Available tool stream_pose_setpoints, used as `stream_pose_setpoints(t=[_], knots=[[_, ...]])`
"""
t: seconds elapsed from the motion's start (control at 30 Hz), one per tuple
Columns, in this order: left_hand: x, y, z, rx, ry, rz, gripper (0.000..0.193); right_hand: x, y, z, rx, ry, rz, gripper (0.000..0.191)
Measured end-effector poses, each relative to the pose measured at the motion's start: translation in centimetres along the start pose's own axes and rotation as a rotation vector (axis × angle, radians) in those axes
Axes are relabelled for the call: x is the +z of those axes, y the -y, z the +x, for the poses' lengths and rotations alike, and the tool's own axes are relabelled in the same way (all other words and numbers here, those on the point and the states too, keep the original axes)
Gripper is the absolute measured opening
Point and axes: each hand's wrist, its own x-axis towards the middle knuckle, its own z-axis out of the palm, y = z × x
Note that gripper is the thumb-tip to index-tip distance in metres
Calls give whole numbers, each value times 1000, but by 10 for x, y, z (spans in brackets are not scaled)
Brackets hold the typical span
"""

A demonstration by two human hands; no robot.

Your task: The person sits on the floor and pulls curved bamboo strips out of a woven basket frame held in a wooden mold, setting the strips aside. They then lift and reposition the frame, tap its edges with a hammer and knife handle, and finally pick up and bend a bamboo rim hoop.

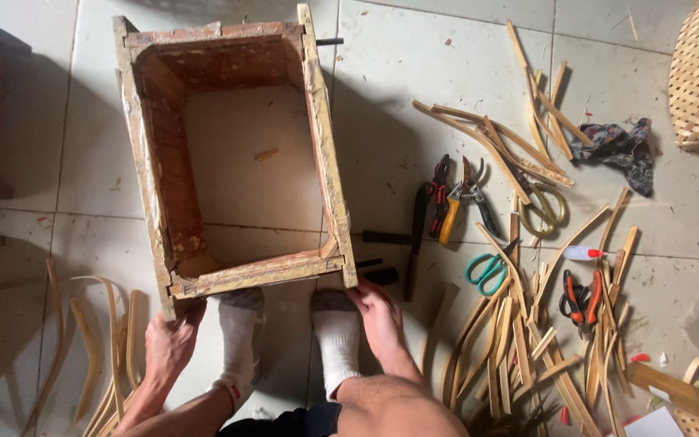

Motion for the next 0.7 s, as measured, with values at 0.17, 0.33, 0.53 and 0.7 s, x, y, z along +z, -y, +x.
stream_pose_setpoints(t=[0.17, 0.33, 0.53, 0.7], knots=[[-3, -12, -7, -11, -43, -25, 44, 4, 1, -7, 96, -41, -18, 47], [-10, -24, -17, 59, -53, -48, 41, -1, -4, -5, 61, -45, 78, 39], [-6, -20, -11, -22, -23, 7, 41, -3, 2, 2, 55, -1, 134, 32], [3, -2, 0, -4, -81, -107, 49, -3, 1, 0, 83, -43, 24, 41]])
